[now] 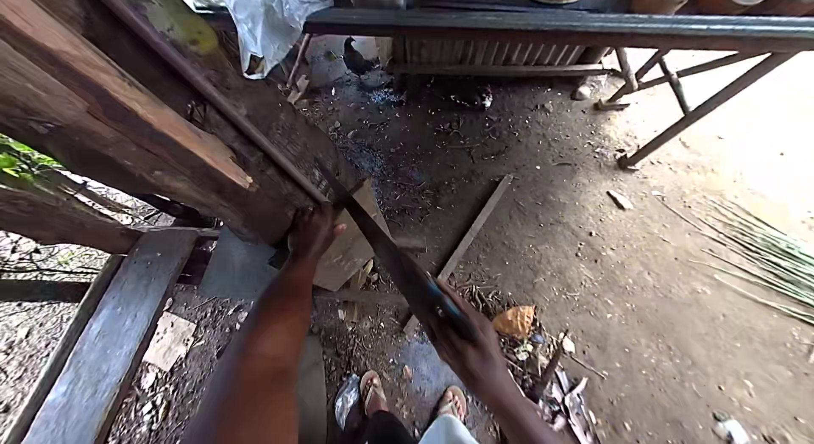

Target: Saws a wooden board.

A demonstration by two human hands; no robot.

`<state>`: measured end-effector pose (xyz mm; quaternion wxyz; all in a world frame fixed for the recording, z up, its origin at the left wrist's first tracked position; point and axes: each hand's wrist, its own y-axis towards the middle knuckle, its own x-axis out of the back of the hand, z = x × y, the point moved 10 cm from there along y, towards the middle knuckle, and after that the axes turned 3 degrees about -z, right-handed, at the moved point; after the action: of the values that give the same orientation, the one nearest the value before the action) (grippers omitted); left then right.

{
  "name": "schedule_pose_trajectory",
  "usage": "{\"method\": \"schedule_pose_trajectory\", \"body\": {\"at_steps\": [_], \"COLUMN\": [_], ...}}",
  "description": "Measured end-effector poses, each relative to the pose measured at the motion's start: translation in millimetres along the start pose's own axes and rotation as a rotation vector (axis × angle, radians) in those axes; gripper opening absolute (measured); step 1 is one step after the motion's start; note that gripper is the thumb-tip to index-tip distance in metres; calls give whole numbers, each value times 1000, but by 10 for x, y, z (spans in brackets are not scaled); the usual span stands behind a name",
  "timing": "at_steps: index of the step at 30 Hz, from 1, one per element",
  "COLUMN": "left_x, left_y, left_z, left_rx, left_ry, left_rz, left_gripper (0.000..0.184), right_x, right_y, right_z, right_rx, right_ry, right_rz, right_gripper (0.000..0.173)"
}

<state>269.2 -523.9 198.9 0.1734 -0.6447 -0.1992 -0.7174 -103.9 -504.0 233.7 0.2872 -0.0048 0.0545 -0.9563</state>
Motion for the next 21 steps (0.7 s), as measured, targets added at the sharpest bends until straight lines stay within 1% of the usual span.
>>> {"method": "schedule_pose_trajectory", "body": {"at_steps": [3, 5, 6, 7, 9, 11, 12, 13, 15, 18, 21], "left_x": [39, 89, 83, 95, 78, 10, 52, 103, 75, 115, 109], "left_y": [-22, 14, -9, -1, 29, 68, 121, 171, 69, -62, -126], "left_z": [-22, -34, -52, -53, -15, 33, 48, 38, -87, -163, -110], "left_rx": [11, 6, 0, -1, 15, 91, 131, 134, 63, -99, -150], "left_ry": [11, 21, 20, 26, 25, -1, -7, 3, 25, 80, 107], "left_rz": [39, 32, 39, 39, 34, 41, 60, 80, 118, 24, -78], "left_gripper": [66, 64, 63, 63, 64, 68, 69, 70, 70, 66, 65], "right_x": [604, 753, 692, 542, 62, -329, -409, -399, -233, -188, -274], "right_y": [-820, -979, -899, -652, 77, 684, 838, 864, 616, 291, 268], "right_z": [-73, -76, -54, -38, -65, -153, -187, -219, -288, -209, -146], "right_rx": [-59, -56, -46, -15, 64, 59, 57, 62, 61, 43, 62], "right_ry": [-1, 17, 5, -26, -105, -3, 38, 54, 42, 33, 37], "right_rz": [-66, -51, -49, -47, -32, -17, -18, -14, 0, 30, 42], "right_gripper": [55, 55, 54, 53, 50, 49, 50, 51, 51, 52, 53]}}
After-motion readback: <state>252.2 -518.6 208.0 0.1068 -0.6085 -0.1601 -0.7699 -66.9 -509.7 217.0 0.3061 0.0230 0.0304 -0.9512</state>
